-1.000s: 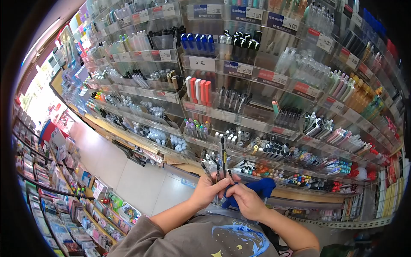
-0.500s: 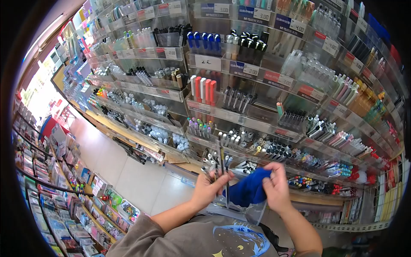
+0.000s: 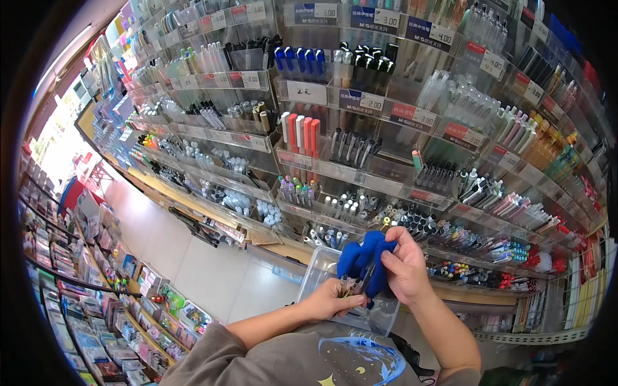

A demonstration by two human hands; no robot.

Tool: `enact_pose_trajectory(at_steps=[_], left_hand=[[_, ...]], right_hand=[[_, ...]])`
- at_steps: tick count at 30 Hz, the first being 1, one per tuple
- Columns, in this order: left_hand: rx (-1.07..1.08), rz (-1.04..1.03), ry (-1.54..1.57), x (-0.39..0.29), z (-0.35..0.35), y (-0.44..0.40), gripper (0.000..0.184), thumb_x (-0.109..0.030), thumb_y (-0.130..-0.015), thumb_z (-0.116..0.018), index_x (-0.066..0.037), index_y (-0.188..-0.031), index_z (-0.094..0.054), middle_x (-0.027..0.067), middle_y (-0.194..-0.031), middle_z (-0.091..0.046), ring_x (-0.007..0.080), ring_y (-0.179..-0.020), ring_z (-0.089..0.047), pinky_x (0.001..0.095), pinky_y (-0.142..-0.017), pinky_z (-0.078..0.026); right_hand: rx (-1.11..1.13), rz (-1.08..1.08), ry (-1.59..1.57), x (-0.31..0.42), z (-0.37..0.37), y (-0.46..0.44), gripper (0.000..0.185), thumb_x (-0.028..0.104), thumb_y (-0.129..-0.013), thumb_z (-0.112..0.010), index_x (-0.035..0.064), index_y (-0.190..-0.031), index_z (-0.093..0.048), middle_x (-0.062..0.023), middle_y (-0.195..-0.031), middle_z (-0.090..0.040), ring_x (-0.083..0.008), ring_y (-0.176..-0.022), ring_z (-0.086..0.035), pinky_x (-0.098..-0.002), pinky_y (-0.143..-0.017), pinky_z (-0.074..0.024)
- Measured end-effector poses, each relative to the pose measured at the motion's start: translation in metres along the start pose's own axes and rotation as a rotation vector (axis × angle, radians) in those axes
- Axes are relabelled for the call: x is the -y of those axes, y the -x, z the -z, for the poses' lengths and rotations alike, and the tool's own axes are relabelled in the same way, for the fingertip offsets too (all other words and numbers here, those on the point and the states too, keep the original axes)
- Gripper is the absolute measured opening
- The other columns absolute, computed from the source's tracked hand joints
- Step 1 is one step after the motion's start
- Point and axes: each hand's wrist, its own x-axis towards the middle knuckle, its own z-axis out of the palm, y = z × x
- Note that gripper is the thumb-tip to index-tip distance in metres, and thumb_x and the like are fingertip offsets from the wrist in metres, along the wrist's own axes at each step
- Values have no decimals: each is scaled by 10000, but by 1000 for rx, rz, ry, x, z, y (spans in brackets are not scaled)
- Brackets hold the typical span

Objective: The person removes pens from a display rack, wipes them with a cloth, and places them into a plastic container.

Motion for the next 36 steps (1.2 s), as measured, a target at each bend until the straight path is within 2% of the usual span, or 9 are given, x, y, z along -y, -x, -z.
enact_pose_trajectory(at_steps=[5,8,14,19,23,27,30,33,36], left_hand=[[-16,-83,127,-6,1,-3,179,-221,-839,-603,-57,-769,-599,-23,-535,-497,46,-425,-421,198,-395,-314],[-173,35,-40,-6,1,-4,184,-225,-835,-609,-57,-761,-599,-34,-498,-472,48,-393,-409,199,-372,-295],[-264,16,-42,-11,4,-1,162,-181,-825,-611,-21,-849,-622,-14,-564,-517,47,-427,-409,195,-391,-301],[-472,-149,93,-32,8,6,141,-134,-803,-621,-14,-877,-626,-2,-664,-569,50,-444,-419,182,-413,-325],[-443,-275,92,-33,9,2,94,-130,-819,-612,-41,-851,-616,-21,-663,-544,32,-460,-405,181,-413,-291],[-589,-418,302,-33,26,2,75,-89,-842,-559,-21,-839,-590,73,-897,-581,51,-429,-378,196,-412,-295],[-594,-485,386,-38,50,5,136,-160,-871,-533,-30,-863,-574,84,-908,-577,51,-423,-362,203,-440,-306],[-562,-435,476,-45,53,9,165,-188,-865,-551,-24,-861,-570,46,-721,-553,65,-427,-374,229,-469,-323],[-493,-388,473,-42,50,9,185,-211,-860,-561,-26,-864,-567,10,-568,-495,67,-433,-376,236,-493,-335]], right_hand=[[40,-85,280,-15,8,9,333,-54,-794,-553,70,-1045,-373,-59,-875,-573,-110,-793,-559,-239,-712,-457],[-36,17,428,-24,10,13,324,-50,-798,-544,57,-1044,-361,-62,-870,-566,-97,-777,-552,-236,-697,-459],[-210,161,256,-20,15,9,246,35,-849,-485,29,-1077,-394,-53,-914,-558,-101,-825,-537,-233,-759,-438],[69,16,625,-29,8,19,267,62,-868,-474,24,-1095,-340,-33,-876,-454,-76,-775,-432,-226,-687,-382],[187,150,992,-58,6,21,350,84,-842,-511,1,-1080,-269,-106,-711,-441,-200,-620,-467,-312,-601,-394],[153,2,1200,-40,4,25,374,109,-826,-540,1,-1081,-288,-151,-733,-510,-298,-663,-538,-357,-623,-430],[126,45,1411,-36,17,31,342,104,-807,-552,13,-1062,-343,-174,-799,-552,-352,-745,-561,-390,-668,-448],[153,215,1692,-25,28,32,250,63,-766,-563,30,-995,-467,-163,-933,-548,-344,-901,-535,-407,-754,-434],[112,196,1704,-15,14,40,225,44,-773,-538,30,-994,-503,-153,-973,-530,-323,-950,-510,-400,-783,-422]])
